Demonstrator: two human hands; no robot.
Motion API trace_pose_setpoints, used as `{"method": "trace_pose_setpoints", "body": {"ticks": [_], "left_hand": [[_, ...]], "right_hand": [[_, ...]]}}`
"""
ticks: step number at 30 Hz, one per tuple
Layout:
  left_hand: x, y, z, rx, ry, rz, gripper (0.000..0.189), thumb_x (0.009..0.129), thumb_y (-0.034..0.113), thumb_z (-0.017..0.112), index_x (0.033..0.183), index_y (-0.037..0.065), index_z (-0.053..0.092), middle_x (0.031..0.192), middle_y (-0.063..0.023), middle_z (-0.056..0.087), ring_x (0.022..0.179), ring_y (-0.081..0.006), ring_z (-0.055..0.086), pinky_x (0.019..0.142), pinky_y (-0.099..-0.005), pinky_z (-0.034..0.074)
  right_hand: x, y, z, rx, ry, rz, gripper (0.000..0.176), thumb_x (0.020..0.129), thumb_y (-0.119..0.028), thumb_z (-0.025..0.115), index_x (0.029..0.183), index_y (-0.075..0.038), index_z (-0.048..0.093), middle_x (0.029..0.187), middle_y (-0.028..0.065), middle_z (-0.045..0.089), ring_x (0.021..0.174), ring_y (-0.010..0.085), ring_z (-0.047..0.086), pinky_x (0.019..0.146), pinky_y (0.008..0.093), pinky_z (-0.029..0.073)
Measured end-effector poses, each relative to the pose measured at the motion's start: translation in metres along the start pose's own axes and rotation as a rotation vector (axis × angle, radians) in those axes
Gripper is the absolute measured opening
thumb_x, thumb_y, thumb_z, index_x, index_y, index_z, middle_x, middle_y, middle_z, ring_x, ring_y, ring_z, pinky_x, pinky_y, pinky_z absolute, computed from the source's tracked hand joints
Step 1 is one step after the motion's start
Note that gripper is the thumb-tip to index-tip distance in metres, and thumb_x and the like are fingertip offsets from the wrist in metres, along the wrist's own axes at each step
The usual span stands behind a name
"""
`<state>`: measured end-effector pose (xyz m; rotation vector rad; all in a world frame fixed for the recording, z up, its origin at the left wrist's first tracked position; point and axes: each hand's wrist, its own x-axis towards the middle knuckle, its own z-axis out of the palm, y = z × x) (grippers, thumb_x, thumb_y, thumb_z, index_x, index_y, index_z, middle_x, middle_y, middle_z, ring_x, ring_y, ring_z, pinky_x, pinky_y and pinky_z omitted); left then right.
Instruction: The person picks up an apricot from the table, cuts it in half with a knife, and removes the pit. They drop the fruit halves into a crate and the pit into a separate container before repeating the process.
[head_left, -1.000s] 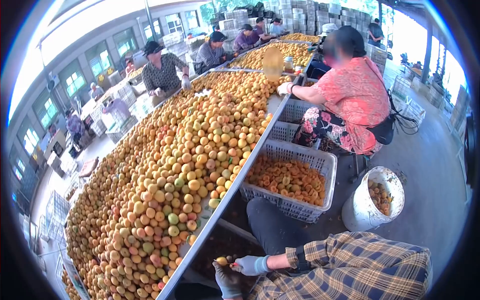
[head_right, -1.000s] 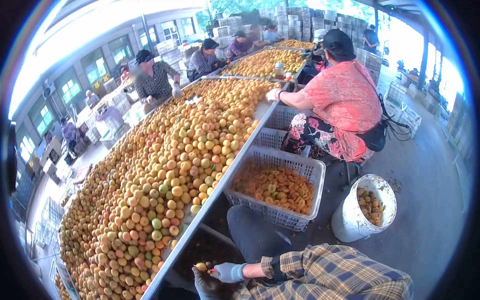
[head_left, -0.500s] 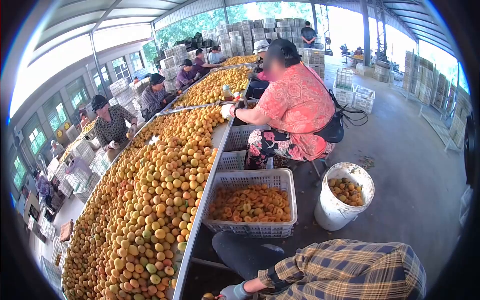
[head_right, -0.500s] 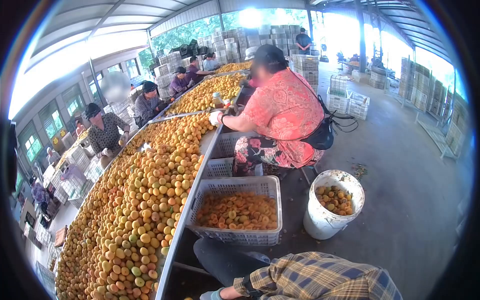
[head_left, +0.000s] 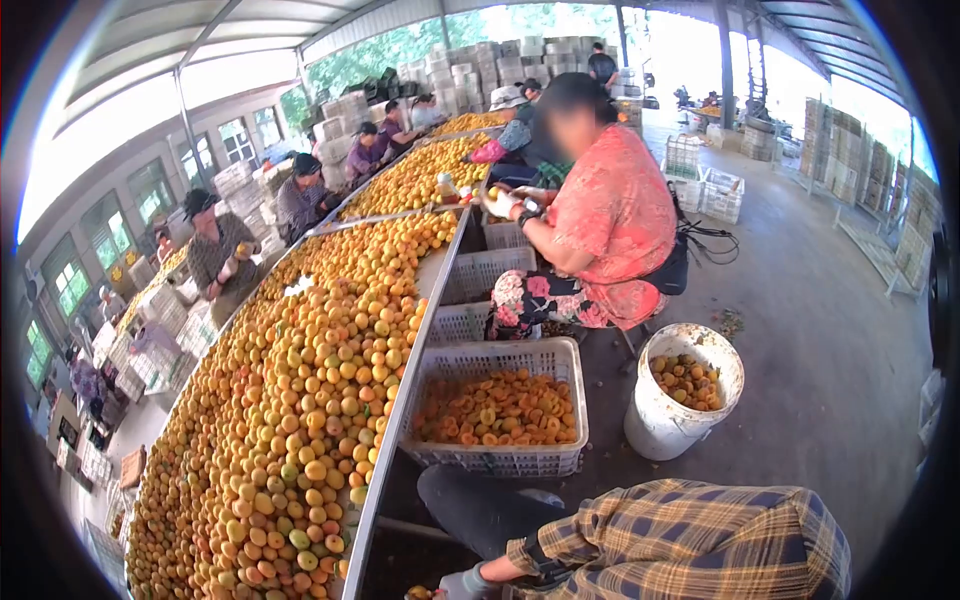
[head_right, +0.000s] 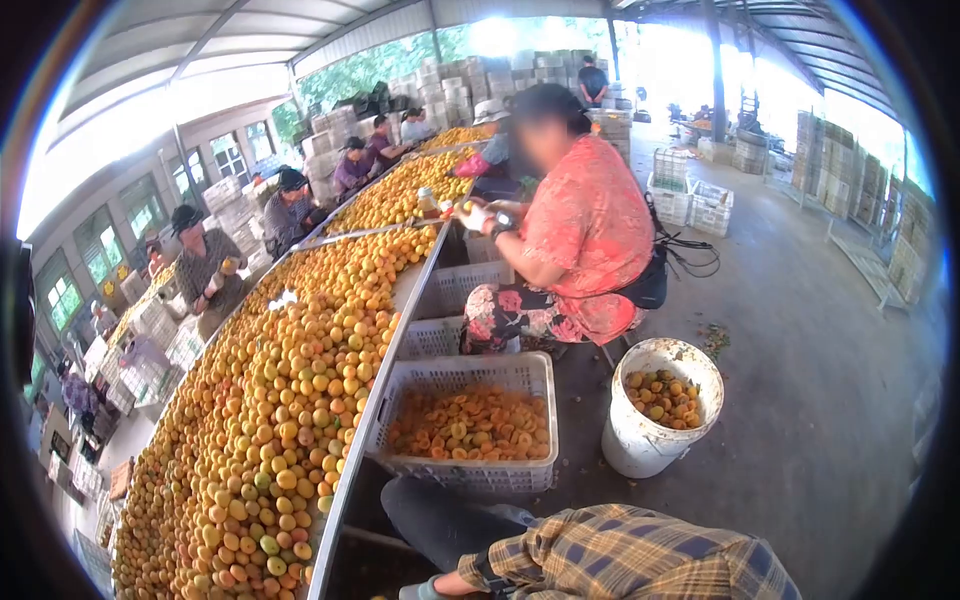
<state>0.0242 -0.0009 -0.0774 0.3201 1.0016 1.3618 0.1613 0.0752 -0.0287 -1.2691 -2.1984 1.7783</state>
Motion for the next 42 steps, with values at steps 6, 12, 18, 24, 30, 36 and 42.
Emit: {"method": "trace_pose_setpoints", "body": {"ticks": [6, 12, 18, 24, 30, 36, 42], "left_hand": [[0.008, -0.003, 0.011, -0.246, 0.099, 0.031, 0.038, 0.093, 0.042, 0.046, 0.102, 0.008, 0.060, 0.092, -0.0045, 0.063, 0.083, -0.0196, 0.059, 0.071, -0.0360, 0.050], [-0.003, 0.013, 0.018, -0.532, -0.061, -0.085, 0.039, 0.094, 0.037, 0.049, 0.108, 0.001, 0.058, 0.094, -0.0093, 0.063, 0.076, -0.0171, 0.059, 0.070, -0.0324, 0.051], [-0.005, 0.024, 0.019, -0.494, -0.045, 0.058, 0.037, 0.095, 0.035, 0.048, 0.113, 0.003, 0.054, 0.098, -0.0095, 0.063, 0.088, -0.0212, 0.061, 0.081, -0.0341, 0.050], [-0.007, 0.022, 0.020, -0.627, -0.048, 0.006, 0.037, 0.094, 0.036, 0.049, 0.112, 0.004, 0.056, 0.096, -0.0091, 0.060, 0.090, -0.0209, 0.058, 0.086, -0.0346, 0.047], [-0.008, 0.021, 0.016, -0.525, -0.001, 0.033, 0.044, 0.090, 0.045, 0.053, 0.109, 0.005, 0.056, 0.093, -0.0111, 0.060, 0.082, -0.0226, 0.059, 0.076, -0.0367, 0.050], [-0.014, 0.028, 0.022, -0.550, 0.005, -0.019, 0.047, 0.087, 0.044, 0.058, 0.105, 0.001, 0.057, 0.090, -0.0138, 0.062, 0.085, -0.0248, 0.059, 0.079, -0.0377, 0.049], [-0.010, 0.017, 0.020, -0.597, 0.098, -0.083, 0.049, 0.086, 0.050, 0.056, 0.102, 0.004, 0.055, 0.088, -0.0136, 0.061, 0.078, -0.0266, 0.060, 0.072, -0.0424, 0.052]], "right_hand": [[-0.018, -0.027, -0.017, 0.725, -0.388, 0.442, 0.033, 0.090, -0.049, 0.047, 0.073, -0.020, 0.048, 0.049, -0.0090, 0.032, 0.033, 0.0039, 0.026, 0.031, 0.0213, 0.022], [0.010, 0.021, 0.004, -0.009, 0.002, -0.247, 0.041, 0.090, -0.042, 0.051, 0.090, -0.002, 0.061, 0.077, 0.0195, 0.063, 0.070, 0.0335, 0.062, 0.062, 0.0384, 0.047], [-0.032, -0.030, -0.034, -0.340, 0.053, -0.185, 0.035, 0.093, -0.038, 0.049, 0.088, -0.004, 0.054, 0.078, 0.0222, 0.060, 0.078, 0.0418, 0.058, 0.063, 0.0428, 0.044], [-0.026, -0.025, -0.026, -0.242, 0.031, -0.249, 0.039, 0.094, -0.041, 0.048, 0.087, -0.003, 0.053, 0.075, 0.0207, 0.057, 0.073, 0.0403, 0.055, 0.063, 0.0400, 0.043], [-0.025, -0.022, -0.023, -0.221, -0.023, -0.193, 0.043, 0.094, -0.044, 0.046, 0.087, -0.002, 0.055, 0.076, 0.0207, 0.057, 0.071, 0.0365, 0.055, 0.065, 0.0385, 0.044], [-0.024, -0.014, -0.017, -0.167, -0.072, -0.155, 0.049, 0.094, -0.048, 0.044, 0.088, -0.001, 0.056, 0.081, 0.0231, 0.059, 0.078, 0.0400, 0.058, 0.067, 0.0403, 0.044], [-0.026, -0.008, -0.008, -0.174, -0.052, -0.143, 0.045, 0.094, -0.044, 0.045, 0.091, 0.000, 0.055, 0.084, 0.0235, 0.060, 0.080, 0.0399, 0.059, 0.069, 0.0404, 0.045]]}}
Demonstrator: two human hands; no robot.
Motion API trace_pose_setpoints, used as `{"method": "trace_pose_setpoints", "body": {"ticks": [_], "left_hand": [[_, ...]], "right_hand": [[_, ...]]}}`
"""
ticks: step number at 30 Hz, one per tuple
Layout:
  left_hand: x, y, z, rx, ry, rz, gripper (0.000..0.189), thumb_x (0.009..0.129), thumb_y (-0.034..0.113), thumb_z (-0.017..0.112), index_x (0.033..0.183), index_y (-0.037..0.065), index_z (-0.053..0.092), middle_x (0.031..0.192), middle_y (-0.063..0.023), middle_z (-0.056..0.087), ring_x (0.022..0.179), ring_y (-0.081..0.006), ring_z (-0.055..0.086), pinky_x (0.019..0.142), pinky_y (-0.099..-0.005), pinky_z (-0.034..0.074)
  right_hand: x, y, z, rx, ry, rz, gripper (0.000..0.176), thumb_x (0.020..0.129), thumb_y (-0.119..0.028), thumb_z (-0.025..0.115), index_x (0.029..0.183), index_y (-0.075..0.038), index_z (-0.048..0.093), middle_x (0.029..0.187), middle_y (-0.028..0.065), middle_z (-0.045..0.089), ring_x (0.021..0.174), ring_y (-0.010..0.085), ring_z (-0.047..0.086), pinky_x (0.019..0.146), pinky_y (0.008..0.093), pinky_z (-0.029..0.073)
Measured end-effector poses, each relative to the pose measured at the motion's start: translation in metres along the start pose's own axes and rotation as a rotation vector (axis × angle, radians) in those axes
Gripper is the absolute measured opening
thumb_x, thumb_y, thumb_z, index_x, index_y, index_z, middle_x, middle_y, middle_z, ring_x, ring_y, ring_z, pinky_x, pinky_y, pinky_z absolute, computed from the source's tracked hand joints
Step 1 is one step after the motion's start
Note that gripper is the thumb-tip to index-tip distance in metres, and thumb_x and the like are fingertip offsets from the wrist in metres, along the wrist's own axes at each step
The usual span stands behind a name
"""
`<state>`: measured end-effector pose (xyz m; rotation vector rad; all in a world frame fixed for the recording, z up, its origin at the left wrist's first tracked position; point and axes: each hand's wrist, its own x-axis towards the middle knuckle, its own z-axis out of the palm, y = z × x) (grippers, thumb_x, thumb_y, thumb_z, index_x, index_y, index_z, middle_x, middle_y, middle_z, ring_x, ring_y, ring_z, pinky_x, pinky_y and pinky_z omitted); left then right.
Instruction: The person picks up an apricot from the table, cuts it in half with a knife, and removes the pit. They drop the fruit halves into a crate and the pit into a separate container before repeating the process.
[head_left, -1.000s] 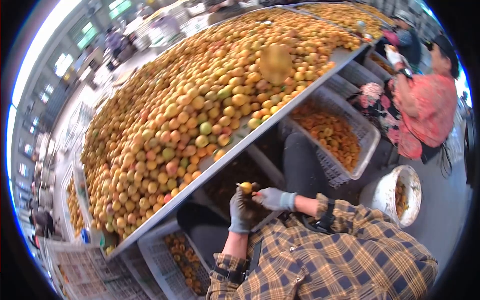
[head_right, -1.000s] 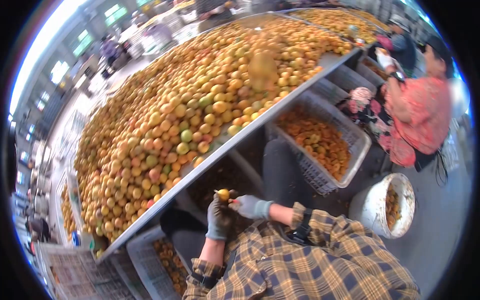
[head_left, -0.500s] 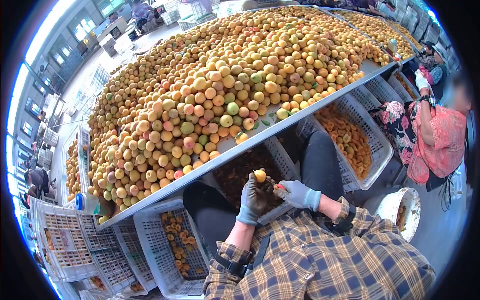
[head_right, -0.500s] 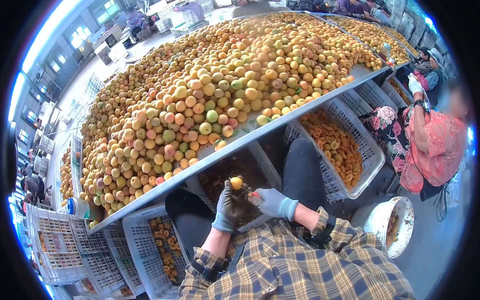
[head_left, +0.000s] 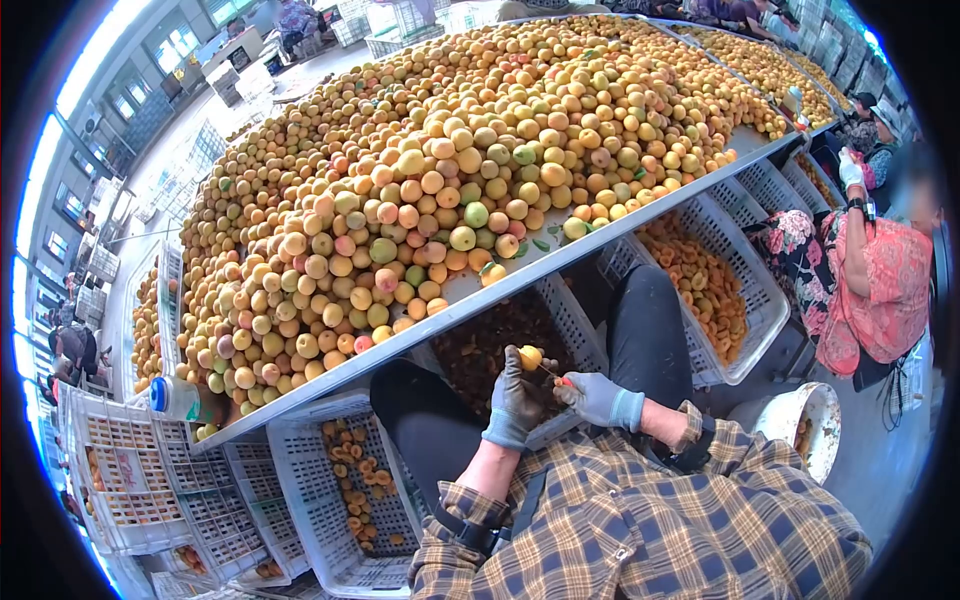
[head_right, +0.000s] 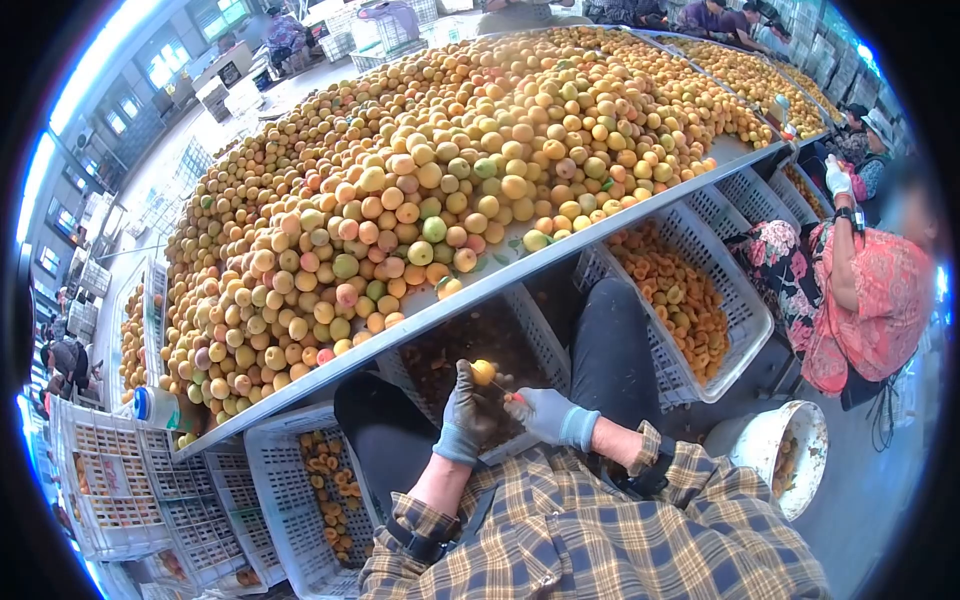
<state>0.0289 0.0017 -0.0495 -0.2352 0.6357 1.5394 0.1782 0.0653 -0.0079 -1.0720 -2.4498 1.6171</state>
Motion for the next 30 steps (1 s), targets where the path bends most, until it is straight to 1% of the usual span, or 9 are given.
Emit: {"method": "trace_pose_setpoints", "body": {"ticks": [8, 10, 14, 16, 20, 22, 25, 28, 30], "left_hand": [[0.001, -0.003, -0.002, -0.140, 0.044, -0.003, 0.046, 0.084, 0.048, 0.060, 0.099, 0.005, 0.055, 0.086, -0.0120, 0.062, 0.078, -0.0251, 0.060, 0.073, -0.0395, 0.051], [0.002, -0.005, -0.005, -0.030, 0.003, 0.028, 0.043, 0.083, 0.046, 0.062, 0.098, 0.006, 0.059, 0.088, -0.0107, 0.063, 0.084, -0.0239, 0.059, 0.080, -0.0390, 0.048], [-0.003, -0.005, 0.004, 0.023, -0.067, 0.018, 0.040, 0.085, 0.044, 0.062, 0.098, 0.006, 0.059, 0.088, -0.0101, 0.063, 0.084, -0.0225, 0.059, 0.079, -0.0393, 0.048], [-0.004, -0.002, 0.010, 0.035, -0.004, -0.013, 0.040, 0.088, 0.043, 0.058, 0.099, 0.005, 0.055, 0.088, -0.0107, 0.062, 0.074, -0.0222, 0.059, 0.068, -0.0359, 0.051], [0.006, 0.000, -0.001, 0.186, -0.017, 0.124, 0.036, 0.089, 0.039, 0.058, 0.099, 0.004, 0.054, 0.087, -0.0109, 0.062, 0.074, -0.0222, 0.059, 0.066, -0.0367, 0.052], [0.001, 0.002, 0.006, 0.167, -0.042, 0.116, 0.032, 0.090, 0.034, 0.058, 0.099, 0.003, 0.054, 0.087, -0.0109, 0.062, 0.074, -0.0220, 0.059, 0.066, -0.0366, 0.052], [0.003, 0.001, 0.004, 0.160, -0.029, 0.096, 0.032, 0.090, 0.032, 0.059, 0.101, 0.002, 0.055, 0.088, -0.0110, 0.063, 0.076, -0.0222, 0.060, 0.068, -0.0366, 0.053], [0.000, 0.001, 0.005, 0.252, -0.104, 0.101, 0.032, 0.090, 0.030, 0.059, 0.104, 0.001, 0.057, 0.092, -0.0117, 0.064, 0.080, -0.0217, 0.061, 0.072, -0.0359, 0.054], [-0.004, 0.000, 0.009, 0.259, -0.080, 0.107, 0.031, 0.091, 0.028, 0.059, 0.104, 0.000, 0.058, 0.092, -0.0108, 0.064, 0.079, -0.0194, 0.062, 0.072, -0.0320, 0.053]], "right_hand": [[0.001, 0.002, 0.006, -0.025, 0.024, 0.029, 0.041, 0.094, -0.039, 0.047, 0.096, 0.000, 0.057, 0.087, 0.0247, 0.061, 0.083, 0.0425, 0.058, 0.070, 0.0420, 0.046], [0.004, 0.005, 0.009, -0.131, 0.121, -0.035, 0.035, 0.095, -0.034, 0.049, 0.089, 0.000, 0.055, 0.074, 0.0208, 0.057, 0.066, 0.0325, 0.053, 0.065, 0.0362, 0.044], [0.014, 0.011, 0.009, -0.049, 0.141, -0.064, 0.035, 0.095, -0.034, 0.049, 0.088, 0.000, 0.056, 0.072, 0.0182, 0.057, 0.064, 0.0288, 0.053, 0.063, 0.0360, 0.043], [0.017, 0.006, 0.004, 0.094, -0.004, 0.005, 0.036, 0.094, -0.035, 0.049, 0.088, 0.000, 0.056, 0.069, 0.0151, 0.057, 0.063, 0.0246, 0.053, 0.062, 0.0353, 0.043], [0.016, -0.003, 0.000, 0.391, -0.165, 0.242, 0.036, 0.094, -0.035, 0.050, 0.088, -0.001, 0.057, 0.068, 0.0126, 0.057, 0.062, 0.0207, 0.052, 0.062, 0.0343, 0.043], [0.017, 0.004, 0.004, 0.059, -0.007, 0.070, 0.036, 0.094, -0.035, 0.049, 0.089, 0.000, 0.057, 0.070, 0.0152, 0.058, 0.064, 0.0249, 0.054, 0.063, 0.0354, 0.043], [0.014, 0.009, 0.007, -0.040, 0.088, -0.012, 0.037, 0.094, -0.036, 0.049, 0.088, 0.000, 0.057, 0.072, 0.0180, 0.059, 0.066, 0.0298, 0.056, 0.064, 0.0369, 0.043], [0.012, 0.001, -0.001, 0.005, 0.032, 0.070, 0.044, 0.094, -0.040, 0.046, 0.090, 0.002, 0.060, 0.092, 0.0270, 0.061, 0.088, 0.0435, 0.058, 0.073, 0.0434, 0.045], [0.016, 0.004, -0.001, 0.003, 0.026, 0.081, 0.044, 0.094, -0.040, 0.045, 0.091, 0.002, 0.060, 0.093, 0.0269, 0.061, 0.090, 0.0435, 0.057, 0.074, 0.0430, 0.045]]}}
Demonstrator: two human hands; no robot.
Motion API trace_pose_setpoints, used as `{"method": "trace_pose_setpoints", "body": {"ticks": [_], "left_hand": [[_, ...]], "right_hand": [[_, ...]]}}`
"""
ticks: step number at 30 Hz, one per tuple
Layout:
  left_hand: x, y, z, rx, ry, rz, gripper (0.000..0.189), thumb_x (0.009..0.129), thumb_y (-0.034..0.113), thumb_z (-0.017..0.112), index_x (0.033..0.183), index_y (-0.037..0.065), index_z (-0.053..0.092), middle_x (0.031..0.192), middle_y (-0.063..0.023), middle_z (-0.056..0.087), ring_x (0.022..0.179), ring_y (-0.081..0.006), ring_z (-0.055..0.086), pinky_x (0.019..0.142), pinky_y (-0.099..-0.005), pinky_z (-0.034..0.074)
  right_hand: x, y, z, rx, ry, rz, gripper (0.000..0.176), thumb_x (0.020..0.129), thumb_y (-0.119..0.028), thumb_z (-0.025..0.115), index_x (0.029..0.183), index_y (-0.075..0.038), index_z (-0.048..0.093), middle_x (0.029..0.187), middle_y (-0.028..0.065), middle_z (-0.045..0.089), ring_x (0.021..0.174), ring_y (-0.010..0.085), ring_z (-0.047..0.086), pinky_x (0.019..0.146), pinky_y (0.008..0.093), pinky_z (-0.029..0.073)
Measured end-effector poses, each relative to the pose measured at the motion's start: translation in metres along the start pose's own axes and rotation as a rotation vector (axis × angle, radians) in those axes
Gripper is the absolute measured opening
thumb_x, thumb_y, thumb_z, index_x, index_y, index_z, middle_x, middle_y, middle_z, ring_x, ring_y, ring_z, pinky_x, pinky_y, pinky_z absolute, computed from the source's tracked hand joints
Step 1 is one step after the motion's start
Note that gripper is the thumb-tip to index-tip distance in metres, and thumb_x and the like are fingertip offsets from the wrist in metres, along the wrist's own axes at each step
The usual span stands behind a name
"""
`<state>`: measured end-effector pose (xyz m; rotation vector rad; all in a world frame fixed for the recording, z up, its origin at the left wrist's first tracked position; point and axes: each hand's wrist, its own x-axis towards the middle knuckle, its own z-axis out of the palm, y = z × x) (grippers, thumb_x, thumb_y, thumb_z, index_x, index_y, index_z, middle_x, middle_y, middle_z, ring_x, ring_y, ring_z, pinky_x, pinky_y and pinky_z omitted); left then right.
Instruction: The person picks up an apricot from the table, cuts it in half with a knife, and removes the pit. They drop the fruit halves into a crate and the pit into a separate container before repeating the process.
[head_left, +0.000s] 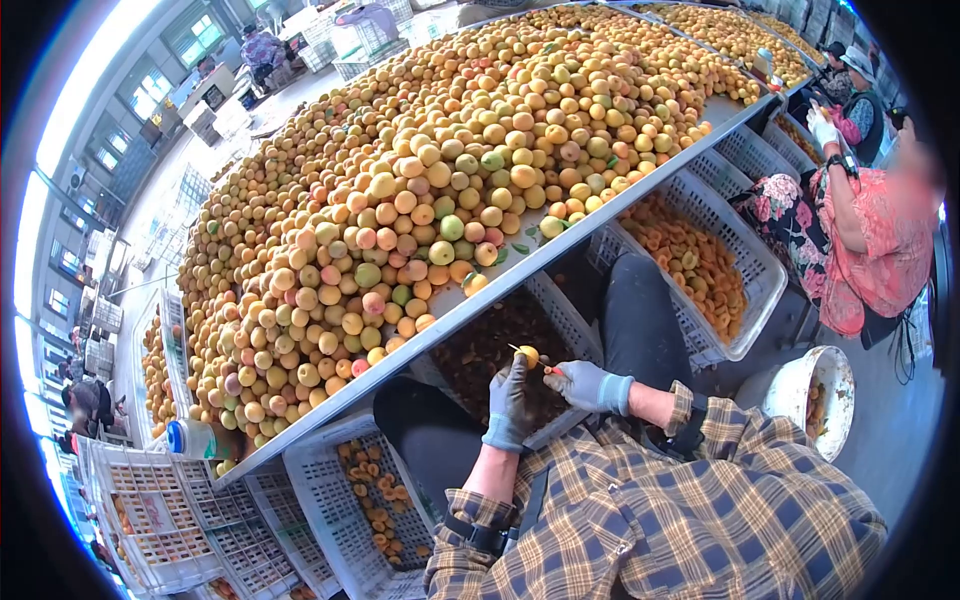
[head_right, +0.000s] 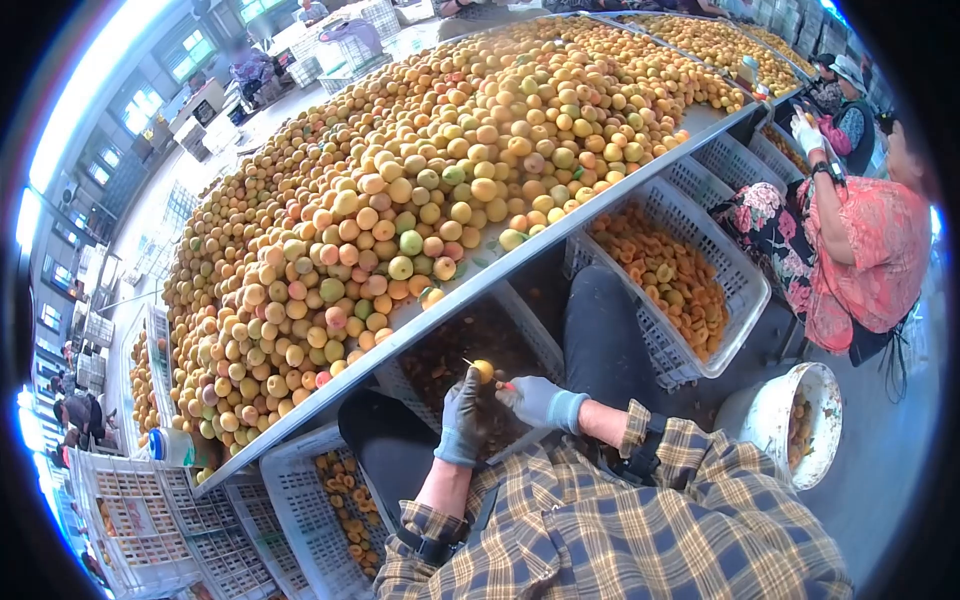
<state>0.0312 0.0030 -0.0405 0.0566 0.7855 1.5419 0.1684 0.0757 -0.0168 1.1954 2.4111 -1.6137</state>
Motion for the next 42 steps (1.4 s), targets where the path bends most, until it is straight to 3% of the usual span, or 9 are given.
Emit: {"method": "trace_pose_setpoints", "body": {"ticks": [6, 8, 14, 22, 24, 27, 31, 36, 42], "left_hand": [[-0.004, -0.001, 0.007, 0.137, 0.019, 0.024, 0.027, 0.090, 0.022, 0.060, 0.104, -0.001, 0.060, 0.090, -0.0087, 0.065, 0.080, -0.0165, 0.062, 0.073, -0.0282, 0.052], [-0.006, 0.002, 0.013, 0.119, 0.018, -0.003, 0.030, 0.091, 0.026, 0.059, 0.103, -0.002, 0.060, 0.089, -0.0084, 0.065, 0.079, -0.0158, 0.061, 0.073, -0.0270, 0.051], [0.011, -0.011, -0.019, -0.261, -0.002, -0.153, 0.036, 0.091, 0.033, 0.056, 0.107, 0.001, 0.058, 0.099, -0.0126, 0.063, 0.088, -0.0236, 0.059, 0.082, -0.0372, 0.048], [0.014, -0.021, -0.018, -0.210, -0.022, -0.169, 0.031, 0.092, 0.030, 0.054, 0.108, 0.003, 0.057, 0.102, -0.0117, 0.062, 0.090, -0.0254, 0.060, 0.082, -0.0402, 0.049], [0.016, -0.019, -0.021, -0.136, -0.024, -0.125, 0.030, 0.091, 0.028, 0.057, 0.104, 0.001, 0.059, 0.099, -0.0112, 0.063, 0.092, -0.0238, 0.059, 0.084, -0.0403, 0.048], [0.012, -0.013, -0.017, 0.013, -0.026, -0.115, 0.033, 0.092, 0.030, 0.054, 0.106, 0.001, 0.058, 0.105, -0.0131, 0.061, 0.096, -0.0267, 0.058, 0.088, -0.0449, 0.048], [0.003, -0.007, 0.003, -0.154, -0.142, -0.204, 0.041, 0.092, 0.038, 0.051, 0.107, 0.001, 0.058, 0.108, -0.0164, 0.059, 0.102, -0.0322, 0.055, 0.093, -0.0519, 0.043], [0.002, -0.004, -0.004, -0.068, -0.107, -0.264, 0.029, 0.090, 0.032, 0.059, 0.100, 0.005, 0.061, 0.085, -0.0079, 0.064, 0.071, -0.0188, 0.063, 0.063, -0.0312, 0.053], [0.003, -0.005, -0.009, -0.185, -0.021, -0.066, 0.027, 0.087, 0.030, 0.063, 0.099, 0.005, 0.062, 0.086, -0.0071, 0.063, 0.074, -0.0194, 0.061, 0.067, -0.0347, 0.053]], "right_hand": [[0.008, 0.001, -0.004, 0.085, -0.108, 0.064, 0.044, 0.095, -0.038, 0.044, 0.100, 0.002, 0.061, 0.099, 0.0259, 0.062, 0.094, 0.0429, 0.057, 0.080, 0.0411, 0.044], [0.008, 0.007, 0.001, 0.139, -0.026, 0.011, 0.036, 0.095, -0.035, 0.049, 0.086, -0.001, 0.057, 0.068, 0.0134, 0.058, 0.063, 0.0229, 0.052, 0.063, 0.0363, 0.042], [-0.013, 0.003, -0.006, -0.089, -0.005, 0.031, 0.036, 0.093, -0.034, 0.049, 0.087, 0.000, 0.057, 0.081, 0.0227, 0.061, 0.080, 0.0410, 0.059, 0.067, 0.0417, 0.044], [0.009, 0.010, 0.005, 0.026, 0.044, -0.062, 0.037, 0.093, -0.037, 0.050, 0.086, -0.001, 0.056, 0.074, 0.0199, 0.061, 0.072, 0.0353, 0.060, 0.064, 0.0405, 0.044], [0.005, -0.001, -0.005, 0.414, -0.177, 0.377, 0.038, 0.093, -0.039, 0.051, 0.082, -0.002, 0.057, 0.066, 0.0130, 0.058, 0.062, 0.0230, 0.057, 0.059, 0.0368, 0.043], [0.009, 0.013, -0.002, 0.611, -0.234, 0.447, 0.039, 0.093, -0.040, 0.051, 0.079, -0.004, 0.057, 0.063, 0.0079, 0.054, 0.058, 0.0155, 0.053, 0.055, 0.0343, 0.041], [0.015, 0.032, 0.011, 0.092, 0.042, -0.080, 0.036, 0.093, -0.036, 0.052, 0.084, -0.001, 0.060, 0.062, 0.0089, 0.055, 0.060, 0.0167, 0.054, 0.057, 0.0345, 0.042], [0.017, 0.040, 0.009, 0.036, -0.019, -0.037, 0.029, 0.094, -0.027, 0.051, 0.092, 0.000, 0.061, 0.066, 0.0042, 0.057, 0.064, 0.0133, 0.054, 0.058, 0.0318, 0.043], [0.012, 0.031, 0.004, 0.238, -0.136, 0.079, 0.025, 0.095, -0.025, 0.050, 0.090, -0.002, 0.058, 0.070, -0.0015, 0.056, 0.061, 0.0124, 0.052, 0.056, 0.0292, 0.043]]}}
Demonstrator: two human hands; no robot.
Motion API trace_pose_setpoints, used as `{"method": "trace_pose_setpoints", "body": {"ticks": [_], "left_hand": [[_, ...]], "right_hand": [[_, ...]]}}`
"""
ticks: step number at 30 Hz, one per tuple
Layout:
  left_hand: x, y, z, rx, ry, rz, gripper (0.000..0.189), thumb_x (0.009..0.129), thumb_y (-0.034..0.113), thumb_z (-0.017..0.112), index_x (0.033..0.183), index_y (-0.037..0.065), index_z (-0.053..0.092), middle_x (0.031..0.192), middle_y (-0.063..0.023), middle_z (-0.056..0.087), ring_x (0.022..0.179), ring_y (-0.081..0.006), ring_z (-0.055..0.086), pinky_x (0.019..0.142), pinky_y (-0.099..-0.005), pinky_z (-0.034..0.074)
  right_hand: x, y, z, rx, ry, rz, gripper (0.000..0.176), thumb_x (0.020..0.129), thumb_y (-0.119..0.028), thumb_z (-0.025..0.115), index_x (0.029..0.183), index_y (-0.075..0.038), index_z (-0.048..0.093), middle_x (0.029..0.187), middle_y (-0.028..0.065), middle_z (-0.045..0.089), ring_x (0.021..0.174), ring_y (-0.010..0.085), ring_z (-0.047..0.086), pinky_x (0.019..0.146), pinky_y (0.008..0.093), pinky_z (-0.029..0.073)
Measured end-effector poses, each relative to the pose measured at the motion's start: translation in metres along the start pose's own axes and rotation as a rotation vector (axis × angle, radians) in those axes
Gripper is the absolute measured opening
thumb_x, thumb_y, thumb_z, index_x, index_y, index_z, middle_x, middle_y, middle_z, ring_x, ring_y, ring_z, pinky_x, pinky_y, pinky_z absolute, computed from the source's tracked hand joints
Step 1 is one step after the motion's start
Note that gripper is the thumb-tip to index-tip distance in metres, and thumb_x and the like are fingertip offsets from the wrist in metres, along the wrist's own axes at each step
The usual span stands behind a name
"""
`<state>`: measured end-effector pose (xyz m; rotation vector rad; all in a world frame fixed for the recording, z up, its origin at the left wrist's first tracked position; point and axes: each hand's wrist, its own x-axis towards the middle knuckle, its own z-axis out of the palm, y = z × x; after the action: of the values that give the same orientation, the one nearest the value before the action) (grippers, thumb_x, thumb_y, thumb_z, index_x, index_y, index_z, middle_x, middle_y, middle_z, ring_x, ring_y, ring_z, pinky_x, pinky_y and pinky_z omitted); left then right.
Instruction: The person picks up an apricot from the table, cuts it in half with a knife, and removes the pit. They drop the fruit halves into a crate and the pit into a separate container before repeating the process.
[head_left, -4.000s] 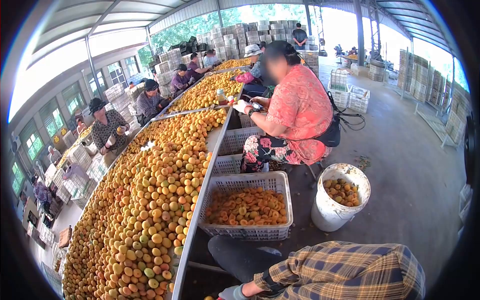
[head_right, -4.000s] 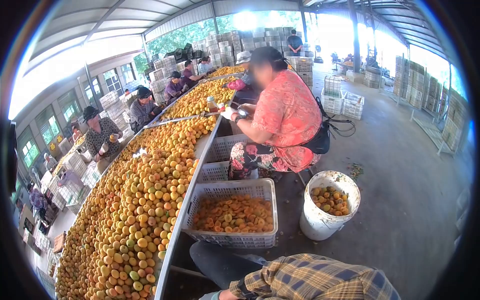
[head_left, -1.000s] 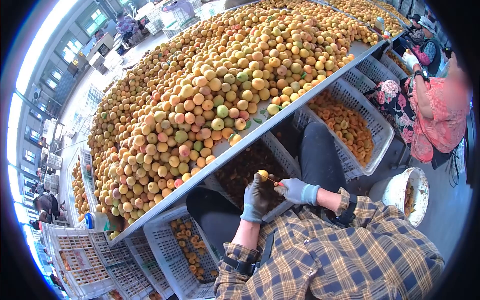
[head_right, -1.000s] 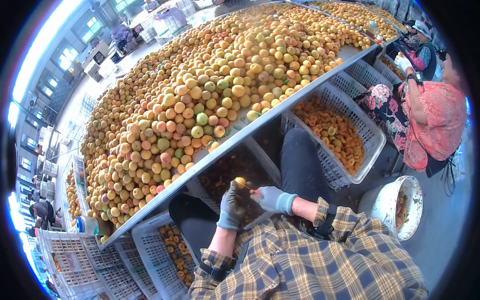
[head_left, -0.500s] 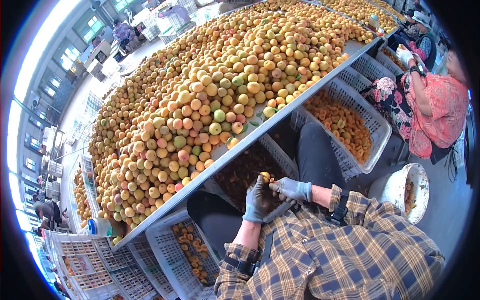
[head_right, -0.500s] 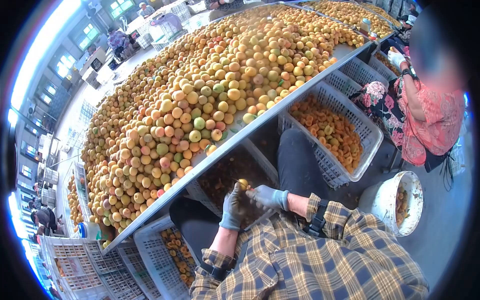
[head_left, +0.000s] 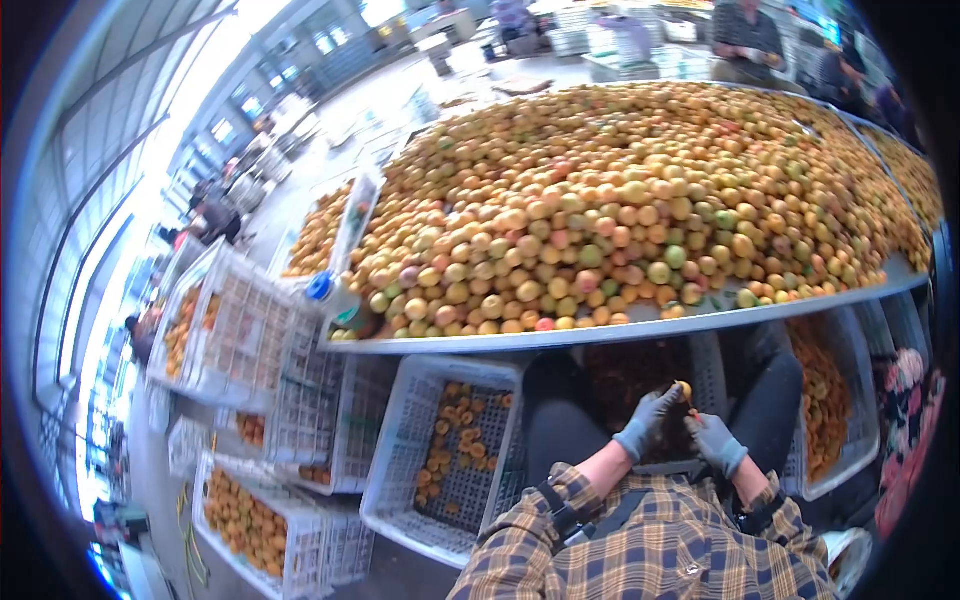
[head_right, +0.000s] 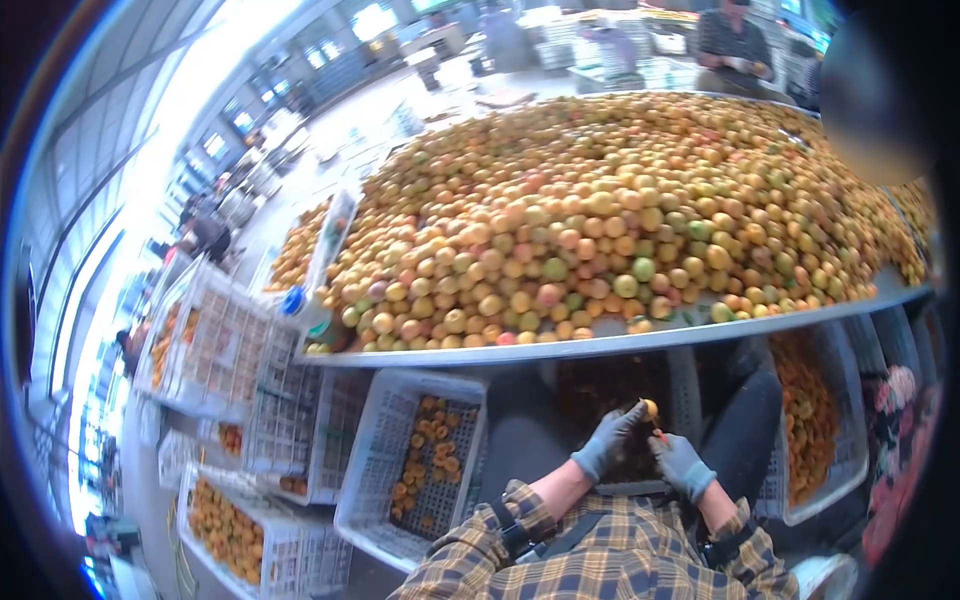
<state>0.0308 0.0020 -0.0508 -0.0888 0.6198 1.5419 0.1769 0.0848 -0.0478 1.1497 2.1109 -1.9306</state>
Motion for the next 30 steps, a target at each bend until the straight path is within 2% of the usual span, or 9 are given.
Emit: {"method": "trace_pose_setpoints", "body": {"ticks": [2, 4, 6, 9, 13, 16, 18, 24, 30], "left_hand": [[0.000, 0.000, 0.002, -0.046, 0.008, -0.036, 0.031, 0.086, 0.034, 0.064, 0.097, 0.005, 0.063, 0.085, -0.0071, 0.063, 0.074, -0.0194, 0.061, 0.066, -0.0345, 0.052], [0.013, -0.010, -0.009, -0.003, 0.060, 0.026, 0.033, 0.086, 0.037, 0.064, 0.096, 0.006, 0.063, 0.084, -0.0070, 0.063, 0.075, -0.0189, 0.060, 0.065, -0.0345, 0.051], [0.021, -0.015, -0.015, 0.004, 0.079, 0.055, 0.030, 0.086, 0.035, 0.064, 0.094, 0.006, 0.063, 0.083, -0.0064, 0.062, 0.074, -0.0185, 0.060, 0.065, -0.0338, 0.051], [0.010, -0.012, -0.004, -0.010, 0.054, 0.095, 0.022, 0.087, 0.027, 0.064, 0.093, 0.006, 0.063, 0.079, -0.0064, 0.061, 0.067, -0.0173, 0.059, 0.059, -0.0319, 0.051], [-0.001, -0.001, 0.008, 0.044, 0.122, 0.122, 0.018, 0.088, 0.023, 0.063, 0.088, 0.005, 0.059, 0.073, -0.0058, 0.059, 0.064, -0.0159, 0.059, 0.056, -0.0303, 0.051], [0.004, 0.001, 0.003, 0.088, 0.072, 0.134, 0.019, 0.088, 0.022, 0.063, 0.091, 0.003, 0.060, 0.073, -0.0054, 0.060, 0.062, -0.0168, 0.061, 0.053, -0.0294, 0.051], [0.004, 0.001, 0.004, 0.075, 0.071, 0.193, 0.018, 0.087, 0.022, 0.064, 0.087, 0.005, 0.059, 0.073, -0.0055, 0.060, 0.063, -0.0145, 0.058, 0.055, -0.0275, 0.049], [0.001, 0.015, -0.001, 0.042, 0.007, 0.336, 0.025, 0.085, 0.028, 0.066, 0.091, 0.004, 0.062, 0.074, -0.0064, 0.062, 0.064, -0.0180, 0.061, 0.057, -0.0303, 0.052], [-0.005, 0.013, 0.001, -0.023, -0.205, 0.249, 0.029, 0.085, 0.032, 0.066, 0.097, 0.006, 0.063, 0.084, -0.0031, 0.065, 0.072, -0.0122, 0.060, 0.066, -0.0262, 0.050]], "right_hand": [[0.008, 0.016, 0.000, -0.011, -0.010, -0.007, 0.025, 0.095, -0.026, 0.050, 0.089, -0.003, 0.058, 0.070, -0.0012, 0.056, 0.061, 0.0116, 0.052, 0.055, 0.0283, 0.043], [0.013, 0.029, 0.001, -0.380, 0.245, -0.307, 0.028, 0.095, -0.025, 0.050, 0.086, 0.000, 0.058, 0.065, 0.0041, 0.055, 0.062, 0.0119, 0.051, 0.055, 0.0310, 0.041], [0.023, 0.041, 0.000, -0.403, 0.258, -0.378, 0.030, 0.095, -0.027, 0.051, 0.083, 0.000, 0.056, 0.062, 0.0041, 0.052, 0.060, 0.0150, 0.052, 0.055, 0.0331, 0.041], [0.011, 0.006, 0.006, 0.142, 0.060, 0.082, 0.032, 0.094, -0.038, 0.050, 0.079, -0.010, 0.051, 0.054, -0.0022, 0.043, 0.042, 0.0100, 0.040, 0.040, 0.0262, 0.032], [-0.011, -0.036, 0.010, 0.407, -0.122, 0.301, 0.039, 0.091, -0.054, 0.046, 0.076, -0.018, 0.044, 0.049, -0.0083, 0.029, 0.035, 0.0055, 0.022, 0.033, 0.0212, 0.019], [-0.011, -0.038, 0.007, 0.449, -0.177, 0.314, 0.040, 0.093, -0.054, 0.042, 0.078, -0.016, 0.046, 0.049, -0.0084, 0.031, 0.034, 0.0050, 0.024, 0.033, 0.0202, 0.021], [-0.012, -0.031, 0.007, 0.419, -0.165, 0.262, 0.035, 0.094, -0.047, 0.045, 0.081, -0.015, 0.048, 0.051, -0.0088, 0.035, 0.036, 0.0044, 0.027, 0.033, 0.0209, 0.023], [-0.017, -0.016, -0.004, -0.203, 0.115, -0.405, 0.019, 0.094, -0.024, 0.051, 0.087, -0.007, 0.053, 0.072, -0.0057, 0.045, 0.065, 0.0016, 0.039, 0.056, 0.0182, 0.033], [-0.007, -0.035, -0.005, -0.026, 0.228, -0.381, 0.027, 0.093, -0.028, 0.056, 0.102, -0.003, 0.055, 0.081, -0.0044, 0.049, 0.070, 0.0081, 0.044, 0.064, 0.0222, 0.039]]}}
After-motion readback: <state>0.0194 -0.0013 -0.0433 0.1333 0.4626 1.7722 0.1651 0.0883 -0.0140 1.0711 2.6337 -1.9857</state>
